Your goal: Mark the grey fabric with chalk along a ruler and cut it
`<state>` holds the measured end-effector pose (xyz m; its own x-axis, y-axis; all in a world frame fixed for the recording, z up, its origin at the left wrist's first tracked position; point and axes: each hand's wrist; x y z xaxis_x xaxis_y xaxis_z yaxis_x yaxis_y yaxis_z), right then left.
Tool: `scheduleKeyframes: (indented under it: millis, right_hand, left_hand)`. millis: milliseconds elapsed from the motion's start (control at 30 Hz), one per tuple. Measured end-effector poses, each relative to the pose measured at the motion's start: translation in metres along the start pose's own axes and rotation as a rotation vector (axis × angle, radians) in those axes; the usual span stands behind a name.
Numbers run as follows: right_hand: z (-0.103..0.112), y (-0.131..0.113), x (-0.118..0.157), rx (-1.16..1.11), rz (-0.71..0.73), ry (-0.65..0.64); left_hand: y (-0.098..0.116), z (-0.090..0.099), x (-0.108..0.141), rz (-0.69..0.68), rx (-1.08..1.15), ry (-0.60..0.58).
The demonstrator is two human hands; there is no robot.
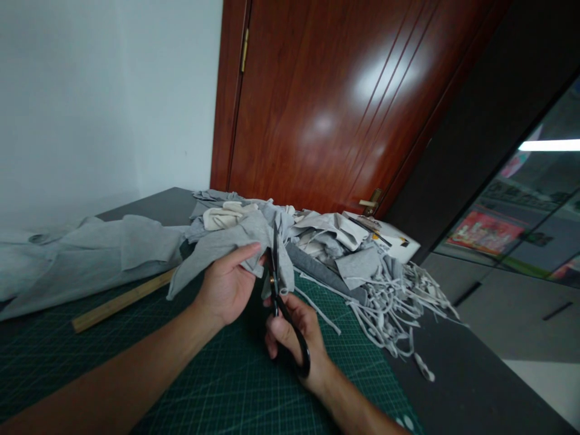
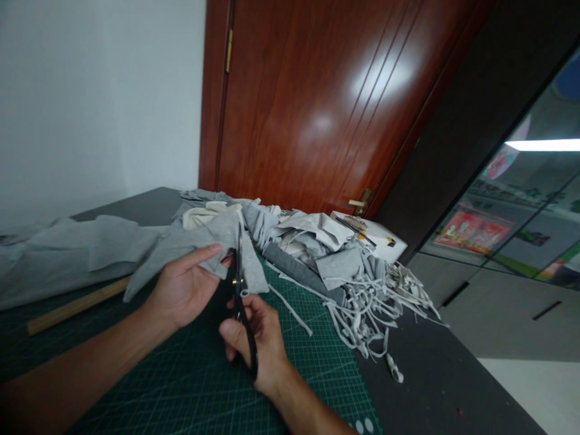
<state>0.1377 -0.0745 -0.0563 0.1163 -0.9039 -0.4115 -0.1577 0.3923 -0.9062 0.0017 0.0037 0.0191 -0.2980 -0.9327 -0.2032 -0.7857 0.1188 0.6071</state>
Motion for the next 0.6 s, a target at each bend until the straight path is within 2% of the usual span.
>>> scheduleKeyframes:
  millis: [133,233,333,600]
  right_hand:
    - [-0.0015,-0.0001,-0.0001,-0.001,0.000,-0.003]
    - [-0.0023,-0.0009,0.0004,-0.004,-0.002,-0.008]
    - [-0.0023,-0.0003,0.0014,-0.014,-0.005,0.000]
    - [-0.0019,0.0075,-0.0011,-0.022,0.039,0.025]
  left_hand:
    - [0.0028,-0.0030,-0.0040,-0.066,0.130,0.069]
    - [0.0064,-0.0035,-0.0056,-0.083,0.131,0.122]
    - [0.0089,-0.0036,-0.0057,-0.060,0.101,0.176]
    - [0.0069,-0.0052,-0.0019,0.043,-0.040,0.206]
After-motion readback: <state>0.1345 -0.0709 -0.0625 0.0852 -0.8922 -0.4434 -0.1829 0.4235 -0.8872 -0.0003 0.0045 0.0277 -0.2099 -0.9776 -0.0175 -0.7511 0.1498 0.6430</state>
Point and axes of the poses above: each hand's wrist, its own x-axis away from the middle knuckle, its own z-axis out of the back of the hand, y = z × x, and after that the axes turned 4 degrees about z, right-handed
